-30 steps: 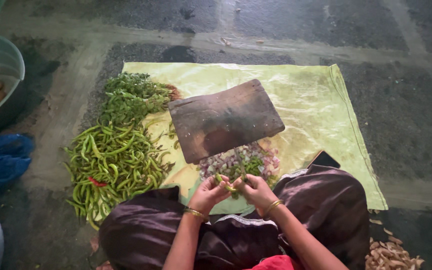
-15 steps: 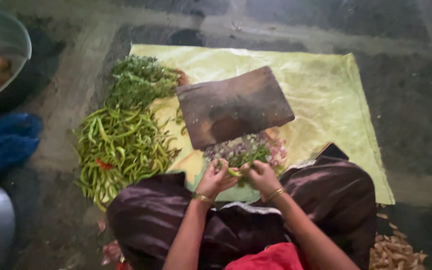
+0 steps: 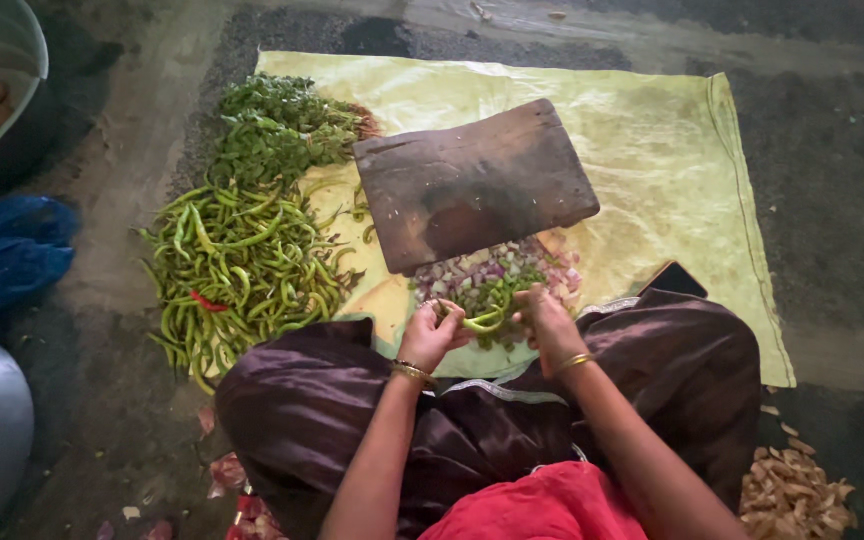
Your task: The person sits on the floor and chops onions and green chiles on a wooden block using a knife.
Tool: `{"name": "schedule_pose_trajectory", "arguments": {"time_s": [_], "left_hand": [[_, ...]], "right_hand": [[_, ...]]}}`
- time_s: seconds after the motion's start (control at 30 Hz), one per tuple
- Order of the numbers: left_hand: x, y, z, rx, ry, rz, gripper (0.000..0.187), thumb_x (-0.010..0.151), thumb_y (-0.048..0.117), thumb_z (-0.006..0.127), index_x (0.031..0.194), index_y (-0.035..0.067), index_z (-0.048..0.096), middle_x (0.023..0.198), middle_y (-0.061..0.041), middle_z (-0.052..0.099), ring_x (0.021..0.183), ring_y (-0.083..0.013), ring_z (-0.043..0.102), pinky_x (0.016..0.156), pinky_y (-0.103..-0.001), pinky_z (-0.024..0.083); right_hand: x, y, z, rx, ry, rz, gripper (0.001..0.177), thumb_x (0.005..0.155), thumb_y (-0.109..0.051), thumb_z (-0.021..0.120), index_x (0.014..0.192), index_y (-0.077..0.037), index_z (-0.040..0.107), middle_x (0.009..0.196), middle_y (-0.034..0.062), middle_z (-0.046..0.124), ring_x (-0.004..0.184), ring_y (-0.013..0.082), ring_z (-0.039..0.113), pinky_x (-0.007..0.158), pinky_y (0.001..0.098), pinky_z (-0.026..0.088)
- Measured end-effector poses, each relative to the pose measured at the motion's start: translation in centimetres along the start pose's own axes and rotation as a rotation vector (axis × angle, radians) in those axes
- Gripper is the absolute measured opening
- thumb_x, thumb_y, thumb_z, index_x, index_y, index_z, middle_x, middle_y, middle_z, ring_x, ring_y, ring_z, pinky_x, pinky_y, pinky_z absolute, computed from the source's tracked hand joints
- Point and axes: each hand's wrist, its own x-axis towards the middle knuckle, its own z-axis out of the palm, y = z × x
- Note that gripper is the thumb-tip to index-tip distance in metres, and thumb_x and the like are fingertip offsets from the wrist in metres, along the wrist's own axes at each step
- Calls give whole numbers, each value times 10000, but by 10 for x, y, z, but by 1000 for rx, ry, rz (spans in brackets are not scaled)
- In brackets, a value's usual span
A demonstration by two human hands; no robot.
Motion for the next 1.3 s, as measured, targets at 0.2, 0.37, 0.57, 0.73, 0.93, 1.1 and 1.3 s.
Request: {"name": "schedule_pose_trajectory", "arguments": {"time_s": [0.2,0.37,0.57,0.73,0.93,1.1,1.3], "left_hand": [[-18,40,15,132,75,-1,133,1018,165,589,1029,32,584,927,-126,758,756,-233,778,635,-317,619],[-16,34,16,68,-23,98,107,1004,89,610,1046,-9,598,918,-124,725,792,-222,778,711,-321,671],[-20,43,16,216,-12,99,104,994,82,603,1041,-10,609,891,-105,734,775,-188,783,696,-307,664],[-30,61,28,466,-11,147,101,982,107,637,1003,9,646,816,-102,760,742,-162,774,651,-292,624],[-34,72,35,870,71,336,116,944,157,677,989,50,686,765,-197,734,715,-317,749,657,-421,574],[-30,69,36,886,138,428,88,955,138,643,987,62,674,813,-198,727,768,-365,733,697,-456,567],[-27,63,33,967,240,505,80,948,121,644,992,58,668,801,-221,709,776,-426,697,675,-506,536]], "right_hand": [[12,20,-28,-132,-94,50,326,1003,-337,591,1120,-52,697,777,1,607,596,91,510,509,260,442],[-11,-9,-7,-334,-155,274,407,991,-451,605,1129,-86,717,783,-36,554,624,72,485,520,265,427],[-6,-26,-8,-443,-176,155,407,933,-475,622,1106,-113,693,792,-22,636,614,93,526,542,259,454],[-6,-27,-5,-1056,-158,-253,473,920,-475,714,863,-9,652,672,118,653,629,238,614,586,389,506],[-26,-30,24,-1415,65,-510,393,967,-429,584,896,-48,649,783,194,712,751,408,701,677,533,535],[-23,-25,31,-1308,90,-336,401,1018,-428,552,887,-66,666,777,208,709,740,389,697,698,504,546],[14,5,9,-589,-58,110,448,1016,-500,578,855,-93,676,641,43,619,505,162,547,473,327,415]]}}
